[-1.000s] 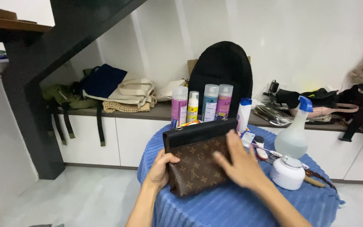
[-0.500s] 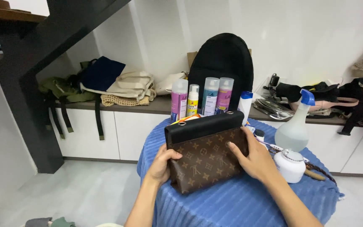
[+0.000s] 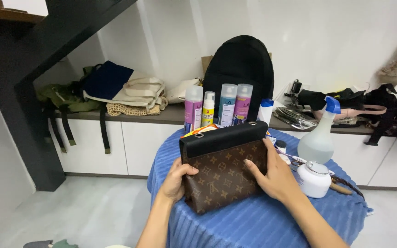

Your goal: Inspecting a leather handbag by repeatedly opening and closing the flap and checking the exterior surfaces.

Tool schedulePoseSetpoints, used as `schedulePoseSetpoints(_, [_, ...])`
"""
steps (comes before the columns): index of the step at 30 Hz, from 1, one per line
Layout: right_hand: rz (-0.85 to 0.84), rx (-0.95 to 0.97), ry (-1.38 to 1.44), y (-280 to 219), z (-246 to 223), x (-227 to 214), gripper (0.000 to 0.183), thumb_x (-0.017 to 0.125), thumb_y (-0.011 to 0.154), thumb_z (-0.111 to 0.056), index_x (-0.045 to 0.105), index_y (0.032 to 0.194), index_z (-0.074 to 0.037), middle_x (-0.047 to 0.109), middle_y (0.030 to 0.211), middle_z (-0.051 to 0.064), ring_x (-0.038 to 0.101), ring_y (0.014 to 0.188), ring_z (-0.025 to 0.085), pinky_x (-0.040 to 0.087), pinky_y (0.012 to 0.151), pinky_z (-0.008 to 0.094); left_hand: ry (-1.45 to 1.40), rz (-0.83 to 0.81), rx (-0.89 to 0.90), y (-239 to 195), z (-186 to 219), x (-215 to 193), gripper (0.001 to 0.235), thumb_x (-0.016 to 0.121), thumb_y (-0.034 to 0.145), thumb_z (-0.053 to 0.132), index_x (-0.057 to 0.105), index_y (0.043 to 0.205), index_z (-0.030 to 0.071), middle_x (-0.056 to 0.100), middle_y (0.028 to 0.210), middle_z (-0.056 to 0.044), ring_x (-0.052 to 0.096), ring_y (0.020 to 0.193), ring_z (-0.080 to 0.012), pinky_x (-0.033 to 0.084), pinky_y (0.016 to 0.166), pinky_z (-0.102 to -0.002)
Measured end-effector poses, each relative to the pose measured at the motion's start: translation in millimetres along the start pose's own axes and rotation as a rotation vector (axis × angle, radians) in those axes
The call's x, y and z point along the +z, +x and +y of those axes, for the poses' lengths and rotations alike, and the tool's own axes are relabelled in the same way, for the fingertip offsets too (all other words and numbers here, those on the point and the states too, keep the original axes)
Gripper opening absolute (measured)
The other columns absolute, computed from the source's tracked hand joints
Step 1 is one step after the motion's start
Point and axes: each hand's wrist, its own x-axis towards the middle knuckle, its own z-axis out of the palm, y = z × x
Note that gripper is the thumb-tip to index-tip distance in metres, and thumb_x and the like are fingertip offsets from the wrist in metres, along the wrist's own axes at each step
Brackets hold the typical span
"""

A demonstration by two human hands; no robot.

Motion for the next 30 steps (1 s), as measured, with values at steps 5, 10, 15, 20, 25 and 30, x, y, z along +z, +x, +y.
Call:
schedulePoseSetpoints(5, [-0.003,-0.029,0.001,2.1,10.4,6.2,0.089,0.059,0.092,-0.058,0.027,0.159,-0.009,0.040,0.157,0.028,0.046,0.141,0.047,0.037,0.118,0.058,0.028,-0.030,0.004,-7.9,10.6,11.6,0.028,0.070,0.056,-0.002,0.073,0.084,0.001,0.065,0.072,-0.019,0.065,0.067,-0.0344,0.055,0.060,-0.042])
schedulePoseSetpoints(10, [0.025,-0.074,-0.027,3.3,16.3,12.9,0.088,0.060,0.092,-0.059,0.032,0.158,-0.009,0.034,0.162,0.025,0.037,0.148,0.045,0.032,0.121,0.056,-0.026,0.036,-0.018,-6.1,4.3,10.5,0.031,0.070,0.053,-0.004,0.071,0.084,-0.001,0.063,0.071,-0.020,0.063,0.066,-0.0375,0.053,0.059,-0.043])
schedulePoseSetpoints(15, [0.088,-0.152,-0.056,4.1,27.8,27.9,0.086,0.064,0.092,-0.056,0.036,0.158,-0.009,0.029,0.163,0.027,0.028,0.151,0.046,0.027,0.122,0.056,-0.023,0.024,-0.007,-17.1,17.7,23.5,0.028,0.071,0.052,-0.004,0.070,0.080,0.000,0.062,0.069,-0.019,0.063,0.064,-0.0367,0.053,0.058,-0.044])
schedulePoseSetpoints(20, [0.142,-0.242,-0.105,2.7,25.6,39.7,0.085,0.065,0.091,-0.059,0.041,0.156,-0.010,0.025,0.165,0.027,0.017,0.155,0.047,0.020,0.124,0.056,-0.020,-0.001,0.014,-5.1,3.7,11.5,0.026,0.072,0.052,-0.003,0.071,0.078,0.000,0.063,0.068,-0.020,0.064,0.064,-0.0359,0.053,0.058,-0.043])
schedulePoseSetpoints(25, [0.144,-0.323,-0.113,4.0,27.4,48.2,0.081,0.061,0.090,-0.058,0.037,0.157,-0.020,0.006,0.171,0.022,-0.002,0.158,0.044,0.010,0.123,0.057,0.011,-0.059,-0.075,-2.0,1.5,-1.3,0.029,0.067,0.064,0.002,0.068,0.093,0.005,0.068,0.084,-0.011,0.065,0.074,-0.0243,0.051,0.064,-0.035])
schedulePoseSetpoints(30, [0.113,-0.351,-0.102,-2.3,14.9,45.7,0.079,0.061,0.090,-0.058,0.039,0.156,-0.022,0.007,0.170,0.023,-0.004,0.158,0.045,0.011,0.121,0.060,0.023,-0.061,-0.087,-2.3,3.2,-0.8,0.028,0.068,0.064,0.004,0.068,0.092,0.005,0.069,0.086,-0.012,0.065,0.077,-0.0249,0.051,0.066,-0.035])
